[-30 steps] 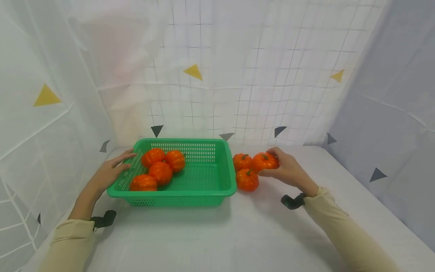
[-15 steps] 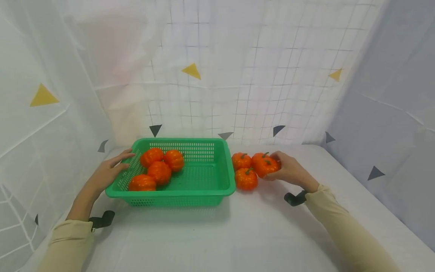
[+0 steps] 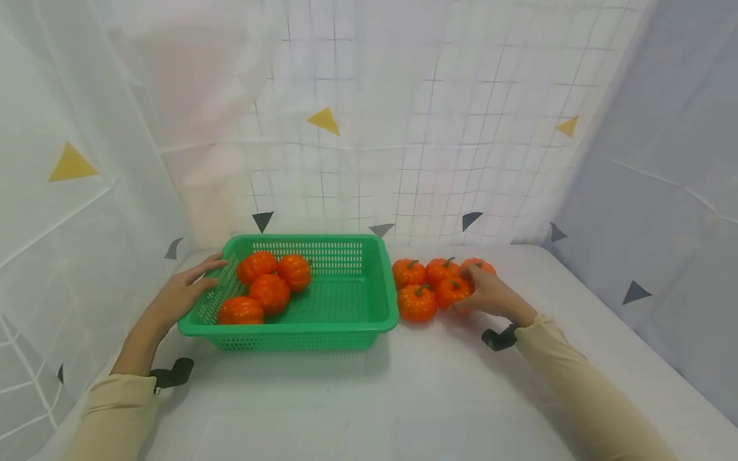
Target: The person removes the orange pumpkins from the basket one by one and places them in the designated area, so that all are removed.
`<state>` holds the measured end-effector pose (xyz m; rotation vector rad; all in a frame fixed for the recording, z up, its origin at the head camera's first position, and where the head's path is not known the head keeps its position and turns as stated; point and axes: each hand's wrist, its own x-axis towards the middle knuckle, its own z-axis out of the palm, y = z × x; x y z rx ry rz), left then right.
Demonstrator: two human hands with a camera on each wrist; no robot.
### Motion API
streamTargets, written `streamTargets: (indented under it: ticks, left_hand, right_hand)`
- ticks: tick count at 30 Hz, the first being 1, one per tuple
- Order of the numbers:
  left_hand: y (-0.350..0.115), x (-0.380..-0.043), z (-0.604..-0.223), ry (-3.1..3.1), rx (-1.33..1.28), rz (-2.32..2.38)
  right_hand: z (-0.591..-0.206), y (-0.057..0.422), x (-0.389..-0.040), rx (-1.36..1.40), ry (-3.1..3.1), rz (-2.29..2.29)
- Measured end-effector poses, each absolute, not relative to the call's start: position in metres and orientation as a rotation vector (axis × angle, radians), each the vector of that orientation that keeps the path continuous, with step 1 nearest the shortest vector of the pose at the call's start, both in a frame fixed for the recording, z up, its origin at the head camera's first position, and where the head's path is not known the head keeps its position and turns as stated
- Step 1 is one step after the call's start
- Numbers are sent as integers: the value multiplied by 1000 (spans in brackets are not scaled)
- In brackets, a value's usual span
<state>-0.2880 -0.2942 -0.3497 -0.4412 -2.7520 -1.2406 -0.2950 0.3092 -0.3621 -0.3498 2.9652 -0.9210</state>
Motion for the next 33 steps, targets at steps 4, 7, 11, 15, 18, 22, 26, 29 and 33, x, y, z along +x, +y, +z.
streamTargets:
  ticks: [4, 7, 11, 15, 18, 22, 26, 29, 33]
  left_hand:
    - [-294, -288, -350, -2756, -441, -1239]
    - [-295, -289, -351, -2763, -440, -1232]
    - [-295, -290, -350, -2764, -437, -1238]
    - [-295, -291, -350, -2758, -444, -1242]
    - [-296, -291, -351, -2757, -450, -1238]
    - [-298, -291, -353, -2752, -453, -1244]
    - [-299, -291, -354, -2747, -454, -1250]
    - [-299, -291, -354, -2747, -447, -1253]
    - [-297, -291, -353, -2743, -448, -1259]
  right_hand:
    - [-365, 309, -295, -305, 2934, -897]
    - [-368, 308, -295, -303, 2927, -880]
    - [-371, 308, -295, -292, 2923, -866]
    - [-371, 308, -294, -303, 2917, -856]
    - [-367, 307, -293, -297, 2893, -860]
    - [-364, 304, -292, -287, 2871, -846]
    - [-363, 304, -292, -316, 2876, -795]
    - [-359, 303, -290, -344, 2886, -757]
    - [-343, 296, -284, -406, 2919, -797]
